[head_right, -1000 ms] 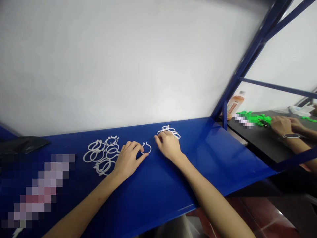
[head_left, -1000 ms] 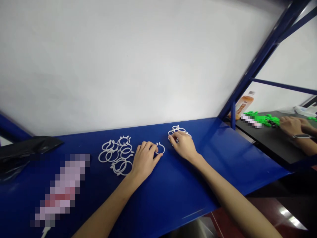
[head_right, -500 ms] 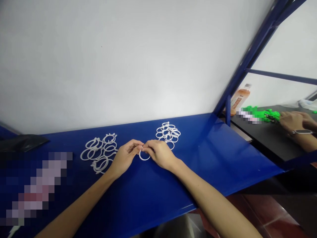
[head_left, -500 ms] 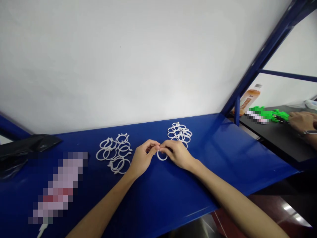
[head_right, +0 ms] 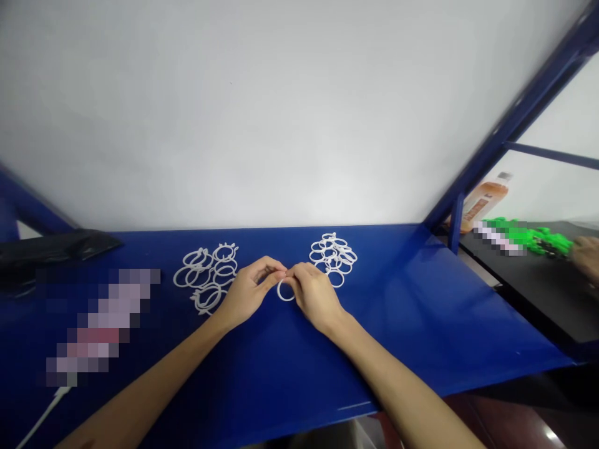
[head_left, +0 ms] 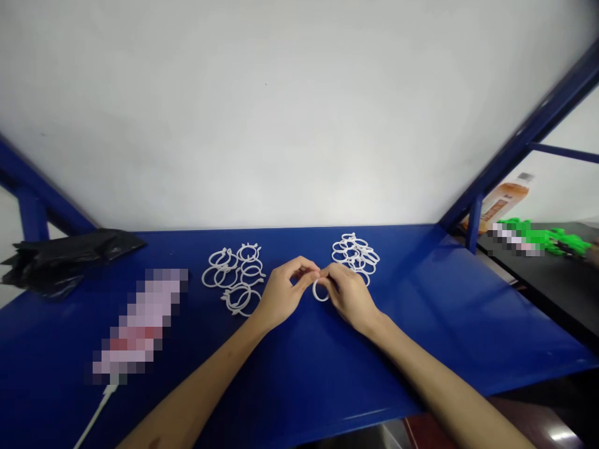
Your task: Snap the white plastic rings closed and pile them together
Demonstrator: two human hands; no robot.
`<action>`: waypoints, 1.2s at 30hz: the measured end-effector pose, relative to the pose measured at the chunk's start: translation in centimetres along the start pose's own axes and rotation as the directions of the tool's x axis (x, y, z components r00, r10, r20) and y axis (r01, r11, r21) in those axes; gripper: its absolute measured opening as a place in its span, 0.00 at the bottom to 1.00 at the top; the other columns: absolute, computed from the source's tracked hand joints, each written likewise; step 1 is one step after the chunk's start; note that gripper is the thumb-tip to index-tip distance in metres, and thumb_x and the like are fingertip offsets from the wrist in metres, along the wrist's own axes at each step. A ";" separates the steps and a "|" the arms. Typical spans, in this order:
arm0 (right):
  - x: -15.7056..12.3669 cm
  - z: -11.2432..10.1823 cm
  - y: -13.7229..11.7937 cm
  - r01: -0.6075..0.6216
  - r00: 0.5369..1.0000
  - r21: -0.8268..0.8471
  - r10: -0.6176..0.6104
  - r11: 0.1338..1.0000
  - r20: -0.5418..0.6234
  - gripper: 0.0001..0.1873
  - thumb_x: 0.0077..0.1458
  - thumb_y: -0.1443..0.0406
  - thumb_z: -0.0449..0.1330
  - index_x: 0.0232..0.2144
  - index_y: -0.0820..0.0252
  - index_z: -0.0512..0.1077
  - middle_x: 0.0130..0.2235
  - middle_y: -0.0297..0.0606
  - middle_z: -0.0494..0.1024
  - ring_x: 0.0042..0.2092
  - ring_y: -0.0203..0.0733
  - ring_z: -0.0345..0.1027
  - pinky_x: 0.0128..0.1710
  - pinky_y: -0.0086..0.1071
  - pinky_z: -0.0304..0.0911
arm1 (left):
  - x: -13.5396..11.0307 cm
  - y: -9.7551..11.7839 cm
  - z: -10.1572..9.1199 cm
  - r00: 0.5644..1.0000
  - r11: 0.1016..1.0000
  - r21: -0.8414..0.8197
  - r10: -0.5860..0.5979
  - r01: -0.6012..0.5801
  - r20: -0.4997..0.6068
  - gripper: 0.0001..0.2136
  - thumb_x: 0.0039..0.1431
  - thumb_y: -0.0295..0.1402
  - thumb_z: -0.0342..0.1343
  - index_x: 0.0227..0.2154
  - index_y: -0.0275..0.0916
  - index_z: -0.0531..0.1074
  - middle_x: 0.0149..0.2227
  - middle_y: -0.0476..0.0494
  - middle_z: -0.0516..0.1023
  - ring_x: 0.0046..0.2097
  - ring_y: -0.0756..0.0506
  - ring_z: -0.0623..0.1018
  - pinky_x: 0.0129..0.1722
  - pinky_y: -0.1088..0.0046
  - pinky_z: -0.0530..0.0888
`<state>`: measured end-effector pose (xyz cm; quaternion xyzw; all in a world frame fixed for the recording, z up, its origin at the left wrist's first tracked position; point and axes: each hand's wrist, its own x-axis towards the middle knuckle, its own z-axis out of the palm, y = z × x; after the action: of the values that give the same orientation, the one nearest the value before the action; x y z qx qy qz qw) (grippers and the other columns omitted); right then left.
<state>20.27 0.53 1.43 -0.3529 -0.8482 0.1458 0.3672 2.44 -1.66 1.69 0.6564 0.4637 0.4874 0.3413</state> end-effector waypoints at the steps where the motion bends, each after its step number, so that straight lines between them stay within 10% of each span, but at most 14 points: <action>1: 0.1 0.0 0.2 -0.004 1.000 -0.029 0.004 1.000 -0.003 0.07 0.67 0.66 0.55 0.35 0.57 0.71 0.33 0.37 0.77 0.34 0.40 0.70 0.35 0.31 0.64 | 0.0 0.0 -0.1 1.000 1.000 0.007 0.007 -0.007 0.010 0.08 0.64 0.39 0.55 0.36 0.41 0.76 0.36 0.49 0.80 0.37 0.48 0.78 0.40 0.72 0.72; 27: -0.4 -0.5 0.8 0.282 0.954 -0.213 -0.248 0.935 0.170 0.18 0.71 0.61 0.47 0.32 0.61 0.71 0.29 0.39 0.74 0.31 0.39 0.63 0.32 0.31 0.59 | -0.3 -2.1 0.6 0.989 0.989 0.002 -0.149 0.149 0.003 0.05 0.57 0.29 0.52 0.34 0.41 0.72 0.28 0.52 0.78 0.32 0.49 0.78 0.38 0.72 0.72; 36: 0.4 -0.6 0.2 -0.172 0.979 -0.297 0.197 0.939 0.057 0.15 0.67 0.64 0.54 0.54 0.58 0.67 0.35 0.39 0.80 0.34 0.40 0.74 0.33 0.30 0.64 | -0.2 -0.9 0.7 0.990 0.990 0.026 -0.139 0.139 0.024 0.13 0.64 0.43 0.53 0.43 0.41 0.73 0.33 0.48 0.81 0.36 0.46 0.80 0.39 0.70 0.73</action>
<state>20.63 0.94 1.96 -0.4744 -0.8385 0.0681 0.2593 2.78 -1.55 0.58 0.6330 0.5098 0.4481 0.3723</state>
